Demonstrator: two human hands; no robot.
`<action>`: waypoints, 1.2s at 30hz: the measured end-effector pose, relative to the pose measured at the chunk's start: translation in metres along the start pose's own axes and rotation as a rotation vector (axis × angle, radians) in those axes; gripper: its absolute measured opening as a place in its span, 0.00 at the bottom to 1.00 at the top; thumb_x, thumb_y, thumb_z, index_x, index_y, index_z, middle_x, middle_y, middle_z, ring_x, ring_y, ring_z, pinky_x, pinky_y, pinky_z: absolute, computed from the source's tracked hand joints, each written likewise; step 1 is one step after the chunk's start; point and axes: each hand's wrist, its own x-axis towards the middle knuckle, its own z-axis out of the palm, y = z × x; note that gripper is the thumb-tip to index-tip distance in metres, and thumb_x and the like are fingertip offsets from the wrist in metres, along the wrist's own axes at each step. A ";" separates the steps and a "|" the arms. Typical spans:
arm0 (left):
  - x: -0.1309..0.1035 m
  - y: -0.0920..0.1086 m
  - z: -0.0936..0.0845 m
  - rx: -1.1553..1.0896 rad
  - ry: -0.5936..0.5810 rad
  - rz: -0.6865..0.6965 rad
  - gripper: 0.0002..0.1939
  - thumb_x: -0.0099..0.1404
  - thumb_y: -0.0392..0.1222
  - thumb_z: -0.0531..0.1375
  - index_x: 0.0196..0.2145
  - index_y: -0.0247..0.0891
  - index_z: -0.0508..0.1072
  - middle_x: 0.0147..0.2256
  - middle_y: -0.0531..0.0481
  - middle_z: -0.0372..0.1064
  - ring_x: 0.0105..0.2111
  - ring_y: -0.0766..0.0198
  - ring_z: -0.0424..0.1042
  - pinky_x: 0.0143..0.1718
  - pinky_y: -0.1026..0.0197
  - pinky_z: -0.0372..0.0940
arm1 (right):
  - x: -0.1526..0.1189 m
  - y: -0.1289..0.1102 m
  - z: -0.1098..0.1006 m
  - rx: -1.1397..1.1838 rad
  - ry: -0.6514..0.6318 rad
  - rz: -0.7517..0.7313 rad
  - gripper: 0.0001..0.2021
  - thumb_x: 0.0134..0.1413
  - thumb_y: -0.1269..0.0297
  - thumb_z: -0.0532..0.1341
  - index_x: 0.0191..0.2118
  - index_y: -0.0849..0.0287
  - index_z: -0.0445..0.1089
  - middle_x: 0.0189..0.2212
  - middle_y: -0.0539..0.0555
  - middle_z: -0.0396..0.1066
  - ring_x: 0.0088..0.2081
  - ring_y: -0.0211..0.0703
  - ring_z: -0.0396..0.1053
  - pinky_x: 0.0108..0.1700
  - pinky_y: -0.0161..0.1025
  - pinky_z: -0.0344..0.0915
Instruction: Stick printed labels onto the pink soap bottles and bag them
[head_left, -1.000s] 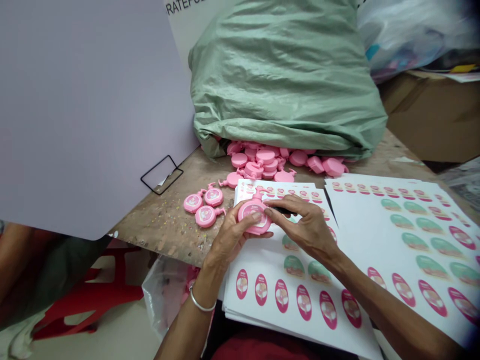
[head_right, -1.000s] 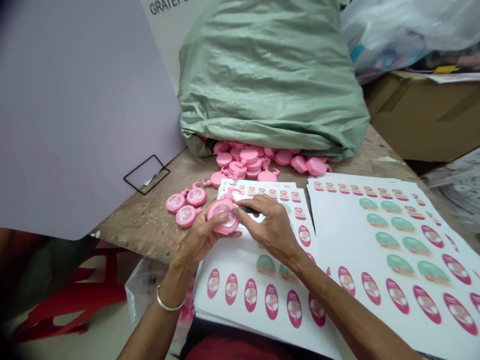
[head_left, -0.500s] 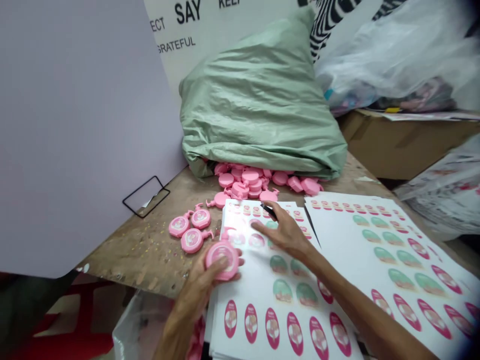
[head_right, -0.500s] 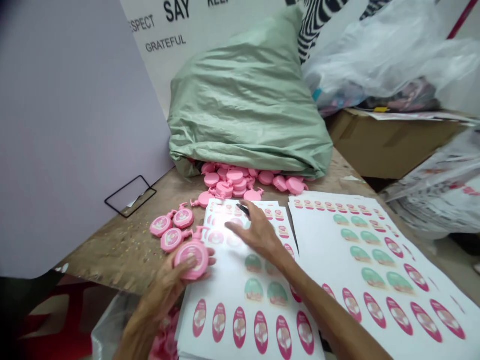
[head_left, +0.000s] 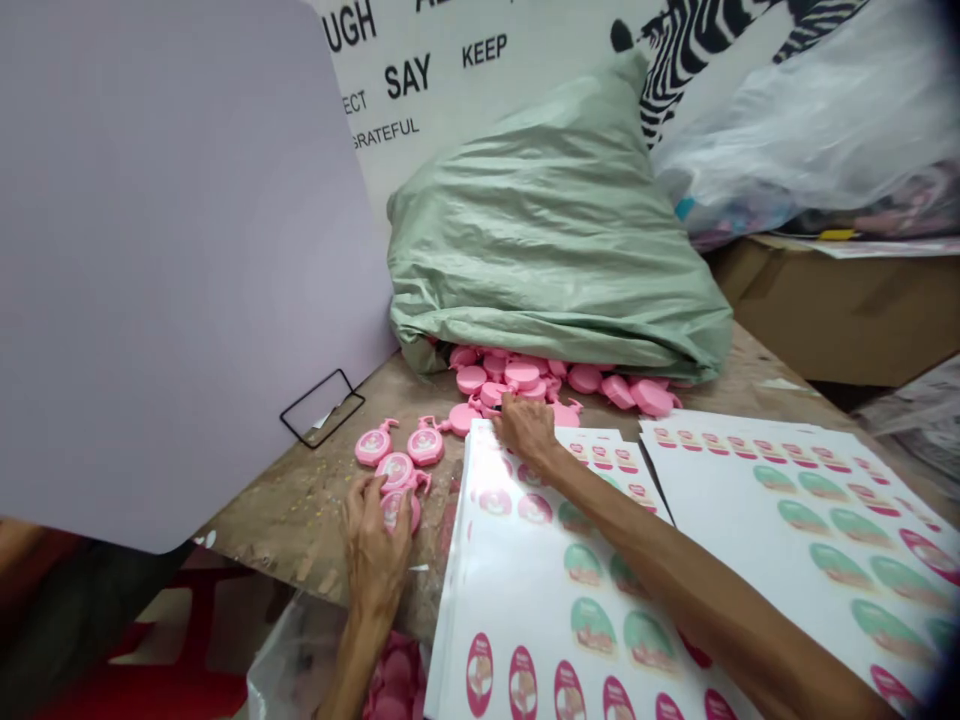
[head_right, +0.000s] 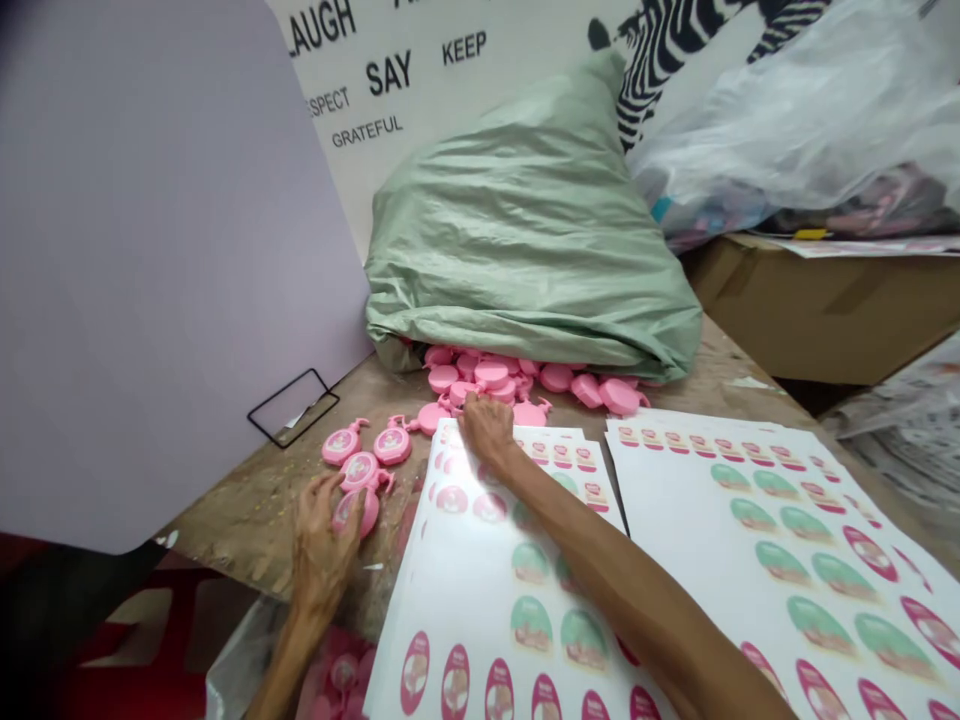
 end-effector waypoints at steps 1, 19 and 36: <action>0.001 0.002 -0.003 -0.028 0.005 0.028 0.17 0.67 0.47 0.54 0.48 0.34 0.70 0.48 0.35 0.65 0.50 0.46 0.66 0.52 0.43 0.63 | 0.002 0.002 -0.003 0.004 0.004 -0.012 0.16 0.57 0.63 0.58 0.47 0.69 0.71 0.40 0.72 0.75 0.43 0.60 0.72 0.42 0.47 0.64; 0.004 0.100 0.012 -0.882 -0.507 -0.209 0.20 0.62 0.46 0.61 0.50 0.37 0.72 0.46 0.40 0.74 0.47 0.51 0.73 0.47 0.52 0.70 | -0.087 0.073 -0.077 0.707 -0.252 -0.008 0.21 0.61 0.44 0.51 0.29 0.57 0.64 0.21 0.47 0.61 0.25 0.37 0.60 0.28 0.35 0.55; -0.013 0.098 0.037 -1.165 -0.635 -0.766 0.26 0.57 0.55 0.65 0.46 0.33 0.72 0.41 0.40 0.74 0.33 0.55 0.78 0.30 0.59 0.75 | -0.132 0.075 -0.010 0.021 0.147 -0.207 0.09 0.61 0.65 0.54 0.31 0.59 0.66 0.26 0.53 0.69 0.31 0.44 0.63 0.38 0.41 0.52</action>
